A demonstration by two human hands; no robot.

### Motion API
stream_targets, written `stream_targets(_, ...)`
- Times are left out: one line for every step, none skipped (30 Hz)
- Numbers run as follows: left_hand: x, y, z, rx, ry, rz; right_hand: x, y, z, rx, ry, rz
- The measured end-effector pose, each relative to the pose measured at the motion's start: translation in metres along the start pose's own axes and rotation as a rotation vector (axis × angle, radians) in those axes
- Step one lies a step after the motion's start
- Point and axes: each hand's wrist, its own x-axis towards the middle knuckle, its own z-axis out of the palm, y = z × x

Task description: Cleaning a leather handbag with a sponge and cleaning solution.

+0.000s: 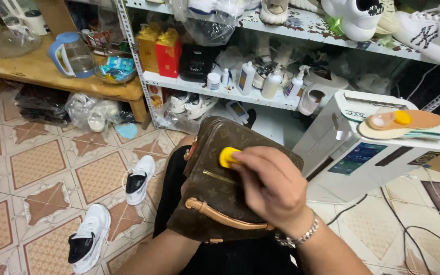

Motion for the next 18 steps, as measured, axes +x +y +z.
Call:
stream_targets(0.002,0.002,-0.003,-0.001,-0.007,0.001,-0.003,0.007,0.000,-0.002,-0.034,-0.010)
stream_targets(0.004,0.005,-0.004,-0.003,-0.013,0.002,0.000,0.010,0.001,-0.001,-0.029,-0.014)
stream_targets(0.003,0.004,-0.004,-0.009,-0.016,-0.001,0.002,0.012,0.001,-0.036,-0.011,0.001)
stream_targets(0.003,0.002,-0.004,-0.015,-0.020,-0.003,0.004,0.014,0.001,-0.070,0.008,0.015)
stream_targets(0.004,-0.001,-0.002,-0.023,-0.027,-0.012,0.005,0.009,0.000,-0.077,0.008,0.020)
stream_targets(0.006,-0.005,0.000,-0.030,-0.034,-0.022,0.006,0.003,-0.002,-0.082,-0.005,0.018)
stream_targets(0.013,-0.004,0.002,-0.033,-0.048,-0.023,0.011,0.000,-0.002,-0.087,-0.013,0.007)
stream_targets(0.019,-0.003,0.005,-0.035,-0.061,-0.025,0.007,0.005,-0.002,-0.093,-0.007,0.001)
stream_targets(0.019,0.000,0.005,-0.037,-0.064,-0.027,0.002,0.007,0.000,-0.046,-0.045,-0.058)
stream_targets(0.018,0.003,0.005,-0.038,-0.068,-0.030,-0.004,0.009,0.003,0.001,-0.082,-0.117)
stream_targets(0.013,0.004,0.004,-0.041,-0.065,-0.034,-0.004,0.012,0.002,0.006,-0.081,-0.112)
stream_targets(0.008,0.003,0.003,-0.045,-0.063,-0.039,-0.005,0.016,0.000,0.011,-0.078,-0.127)
stream_targets(0.009,0.001,0.004,-0.051,-0.068,-0.040,-0.004,0.022,-0.003,0.010,-0.077,-0.150)
stream_targets(0.011,0.000,0.005,-0.057,-0.074,-0.040,0.002,0.020,-0.003,0.009,-0.078,-0.152)
stream_targets(0.010,-0.004,0.007,-0.067,-0.078,-0.049,0.007,0.016,-0.004,-0.005,-0.070,-0.125)
stream_targets(0.009,-0.009,0.009,-0.077,-0.082,-0.059,0.011,0.013,-0.005,-0.019,-0.063,-0.098)
stream_targets(0.013,-0.009,0.012,-0.082,-0.092,-0.062,0.010,0.008,-0.005,-0.024,-0.061,-0.100)
stream_targets(0.017,-0.009,0.014,-0.087,-0.102,-0.065,0.009,0.004,-0.004,0.009,-0.087,-0.102)
